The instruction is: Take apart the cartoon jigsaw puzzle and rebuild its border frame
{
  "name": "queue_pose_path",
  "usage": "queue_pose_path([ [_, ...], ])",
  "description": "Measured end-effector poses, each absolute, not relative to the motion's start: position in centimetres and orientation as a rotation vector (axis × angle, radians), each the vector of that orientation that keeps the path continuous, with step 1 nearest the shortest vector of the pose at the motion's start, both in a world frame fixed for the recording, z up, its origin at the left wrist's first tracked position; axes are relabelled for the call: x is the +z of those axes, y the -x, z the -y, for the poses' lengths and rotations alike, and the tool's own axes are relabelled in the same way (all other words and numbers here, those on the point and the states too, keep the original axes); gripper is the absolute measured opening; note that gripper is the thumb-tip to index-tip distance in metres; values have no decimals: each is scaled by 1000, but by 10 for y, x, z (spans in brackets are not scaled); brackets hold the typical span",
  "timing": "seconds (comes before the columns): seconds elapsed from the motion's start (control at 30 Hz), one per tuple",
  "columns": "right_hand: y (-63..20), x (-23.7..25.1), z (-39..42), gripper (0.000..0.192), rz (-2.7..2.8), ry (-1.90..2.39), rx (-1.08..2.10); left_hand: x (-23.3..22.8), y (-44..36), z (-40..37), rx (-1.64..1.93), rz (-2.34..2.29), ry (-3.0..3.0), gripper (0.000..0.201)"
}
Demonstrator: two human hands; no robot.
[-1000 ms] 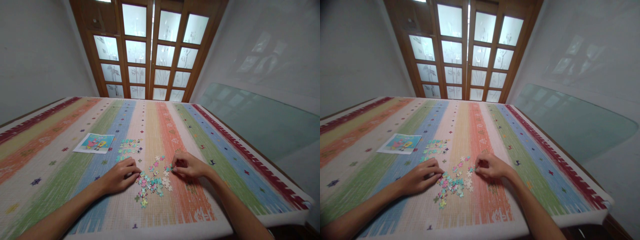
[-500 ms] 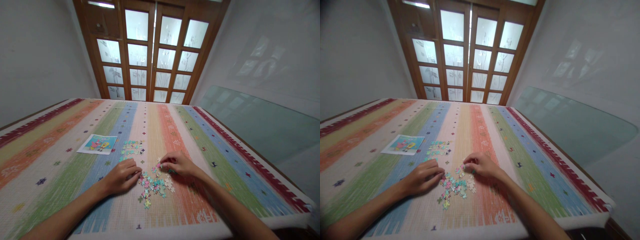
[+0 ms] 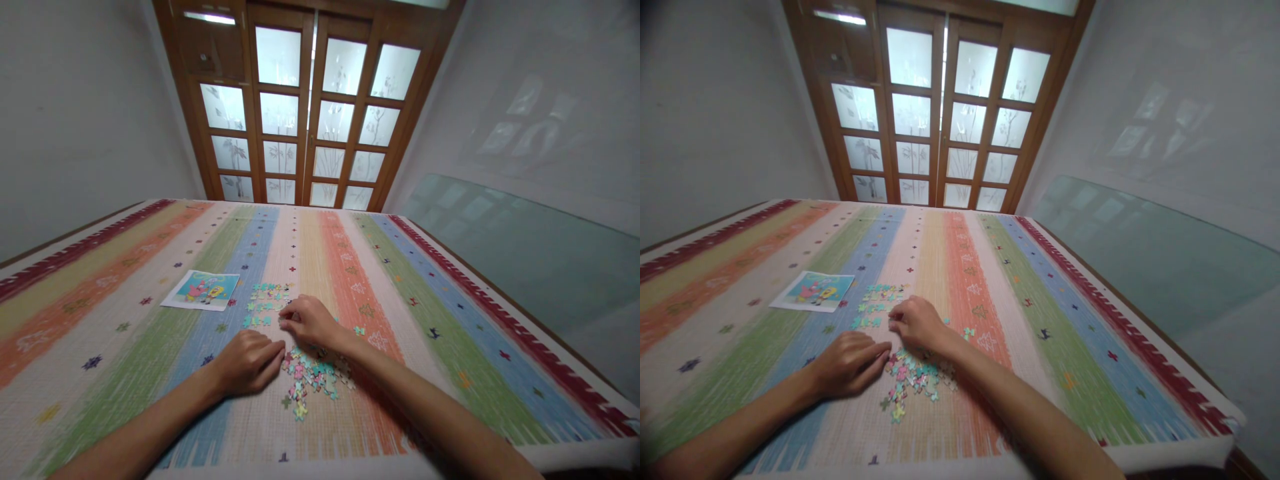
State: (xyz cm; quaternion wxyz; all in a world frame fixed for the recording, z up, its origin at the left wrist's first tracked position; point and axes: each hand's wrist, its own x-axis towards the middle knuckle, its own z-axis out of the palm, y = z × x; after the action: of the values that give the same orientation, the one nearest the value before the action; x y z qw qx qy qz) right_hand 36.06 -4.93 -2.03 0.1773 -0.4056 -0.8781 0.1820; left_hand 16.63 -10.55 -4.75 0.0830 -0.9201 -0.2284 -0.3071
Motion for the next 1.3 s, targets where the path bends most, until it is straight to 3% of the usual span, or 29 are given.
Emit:
queue_pose_path([
  [0.23, -389, -16, 54, 12, 2415, 1131, 532, -47, -165, 103, -858, 863, 2729, 25],
  [0.37, -435, -8, 48, 7, 2351, 1143, 590, -42, -168, 105, -853, 965, 2756, 31],
  [0.7, -526, -11, 70, 14, 2467, 1142, 996, -42, -163, 97, -859, 909, 2736, 26],
  [1.3, -517, -8, 81, 9, 2458, 1173, 725, -38, -159, 94, -875, 889, 2634, 24],
])
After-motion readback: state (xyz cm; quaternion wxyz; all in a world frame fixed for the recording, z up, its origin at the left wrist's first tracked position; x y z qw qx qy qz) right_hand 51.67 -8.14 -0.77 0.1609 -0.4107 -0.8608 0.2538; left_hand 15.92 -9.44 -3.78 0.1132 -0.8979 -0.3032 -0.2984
